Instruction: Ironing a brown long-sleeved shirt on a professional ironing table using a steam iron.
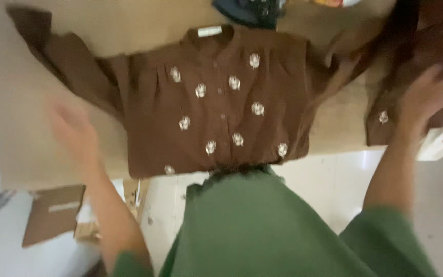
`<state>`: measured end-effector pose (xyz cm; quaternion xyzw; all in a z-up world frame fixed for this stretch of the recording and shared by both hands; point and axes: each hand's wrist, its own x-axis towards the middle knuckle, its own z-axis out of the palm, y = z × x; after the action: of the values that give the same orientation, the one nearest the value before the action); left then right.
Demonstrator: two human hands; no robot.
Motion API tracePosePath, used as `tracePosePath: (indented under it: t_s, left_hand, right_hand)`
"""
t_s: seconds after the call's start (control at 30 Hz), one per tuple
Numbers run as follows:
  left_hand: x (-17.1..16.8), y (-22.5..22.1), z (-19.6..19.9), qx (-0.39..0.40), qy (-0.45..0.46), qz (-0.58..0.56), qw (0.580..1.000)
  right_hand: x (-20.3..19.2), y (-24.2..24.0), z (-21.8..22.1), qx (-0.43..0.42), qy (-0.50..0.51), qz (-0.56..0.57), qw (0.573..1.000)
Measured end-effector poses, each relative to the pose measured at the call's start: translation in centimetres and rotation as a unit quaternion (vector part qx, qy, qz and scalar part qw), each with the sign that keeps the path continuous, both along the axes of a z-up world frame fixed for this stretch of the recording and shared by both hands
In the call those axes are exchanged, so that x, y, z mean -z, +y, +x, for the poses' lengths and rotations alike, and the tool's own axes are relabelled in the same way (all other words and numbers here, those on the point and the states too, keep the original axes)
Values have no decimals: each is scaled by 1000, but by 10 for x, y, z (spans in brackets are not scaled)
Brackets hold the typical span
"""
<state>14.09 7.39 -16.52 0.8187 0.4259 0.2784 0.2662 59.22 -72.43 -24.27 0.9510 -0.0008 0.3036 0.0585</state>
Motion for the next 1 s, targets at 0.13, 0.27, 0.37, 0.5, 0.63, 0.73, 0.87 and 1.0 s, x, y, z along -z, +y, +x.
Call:
tracePosePath:
  t_s: [0.13, 0.27, 0.37, 0.5, 0.63, 0.73, 0.87, 1.0]
  left_hand:
    - [96, -70, -75, -106, 127, -38, 986]
    - [119, -102, -101, -89, 146, 69, 983]
    - [122, -92, -117, -5, 113, 72, 991]
    - [106, -72, -125, 0, 24, -124, 992]
    - [52, -72, -130, -1, -16, -237, 971]
    - [86, -49, -137, 6, 13, -292, 956]
    - [36, -58, -108, 8, 26, -366, 930]
    - [66, -41, -131, -81, 93, -354, 927]
  right_hand:
    - [79, 165, -210, -42, 268, 345, 899]
    - [48, 226, -274, 18, 281, 353, 892]
    - [56, 214, -289, -86, 166, 321, 928]
    - [35, 187, -270, -89, 294, 474, 825]
    - [50, 116, -249, -86, 224, 773, 588]
    - [20, 118, -242, -100, 335, 735, 581]
    - [-38, 139, -229, -34, 417, 675, 608]
    - [-30, 135, -231, -17, 443, 547, 710]
